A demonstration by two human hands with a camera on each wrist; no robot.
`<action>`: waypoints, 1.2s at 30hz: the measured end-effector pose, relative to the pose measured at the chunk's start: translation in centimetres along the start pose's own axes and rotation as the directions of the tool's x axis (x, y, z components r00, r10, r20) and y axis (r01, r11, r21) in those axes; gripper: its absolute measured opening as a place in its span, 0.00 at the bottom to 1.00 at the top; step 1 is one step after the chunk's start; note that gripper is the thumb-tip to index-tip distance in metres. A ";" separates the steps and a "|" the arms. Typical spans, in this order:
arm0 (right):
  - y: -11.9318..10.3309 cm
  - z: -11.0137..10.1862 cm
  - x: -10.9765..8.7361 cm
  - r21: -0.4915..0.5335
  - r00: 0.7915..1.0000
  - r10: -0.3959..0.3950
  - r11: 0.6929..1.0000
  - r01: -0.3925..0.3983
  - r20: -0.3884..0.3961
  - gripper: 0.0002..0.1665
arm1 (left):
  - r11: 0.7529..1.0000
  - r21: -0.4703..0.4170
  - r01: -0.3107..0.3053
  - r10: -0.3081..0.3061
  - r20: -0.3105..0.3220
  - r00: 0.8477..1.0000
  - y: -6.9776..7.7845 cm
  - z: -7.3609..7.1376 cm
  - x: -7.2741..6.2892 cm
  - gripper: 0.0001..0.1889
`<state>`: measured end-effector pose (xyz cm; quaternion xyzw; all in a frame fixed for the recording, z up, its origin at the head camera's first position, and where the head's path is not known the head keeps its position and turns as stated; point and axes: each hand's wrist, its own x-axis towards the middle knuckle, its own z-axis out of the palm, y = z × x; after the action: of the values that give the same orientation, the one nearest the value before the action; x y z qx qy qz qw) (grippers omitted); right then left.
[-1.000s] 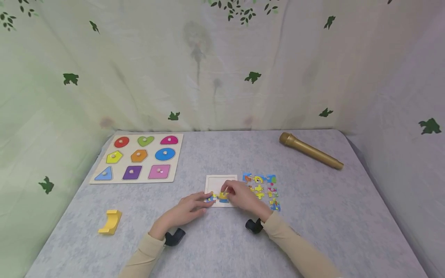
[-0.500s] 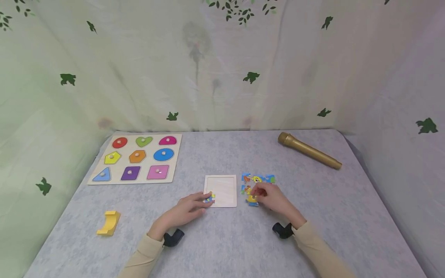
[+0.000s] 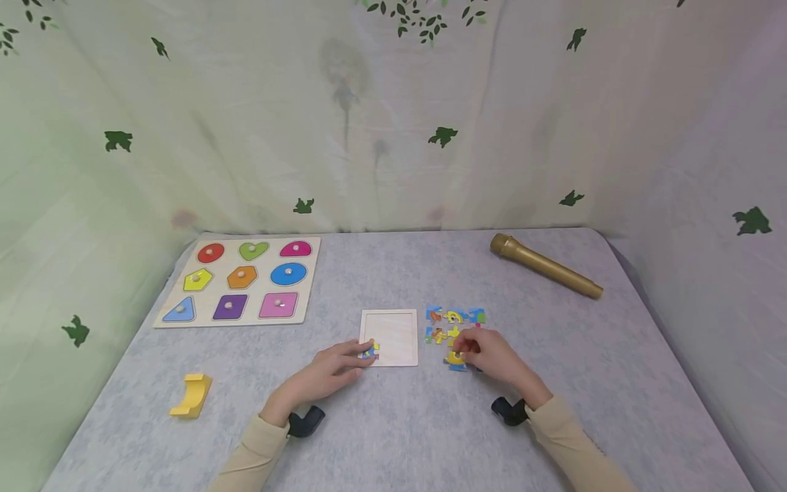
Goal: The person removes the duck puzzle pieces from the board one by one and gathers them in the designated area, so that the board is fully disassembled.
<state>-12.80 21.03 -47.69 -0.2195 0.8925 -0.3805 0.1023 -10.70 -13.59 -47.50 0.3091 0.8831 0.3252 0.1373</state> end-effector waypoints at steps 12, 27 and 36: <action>-0.5 0.6 0.3 -0.142 1.000 -0.013 0.990 0.011 -0.016 0.11 | 1.000 -0.014 -0.016 0.016 -0.002 1.000 -0.1 0.1 -0.1 0.17; -3.1 1.3 3.0 0.005 0.993 -0.115 0.993 0.115 0.001 0.06 | 0.996 0.056 -0.067 0.067 -0.005 0.998 -0.2 -0.1 -0.7 0.19; -5.9 4.7 6.6 0.026 0.985 -0.149 0.989 0.147 0.089 0.10 | 0.998 0.068 -0.004 0.005 -0.023 1.000 -0.5 -0.5 -1.3 0.18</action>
<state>-15.16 11.35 -46.72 -0.3013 0.8645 -0.3852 0.1161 -10.15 -14.93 -47.39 0.3118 0.8945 0.2988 0.1156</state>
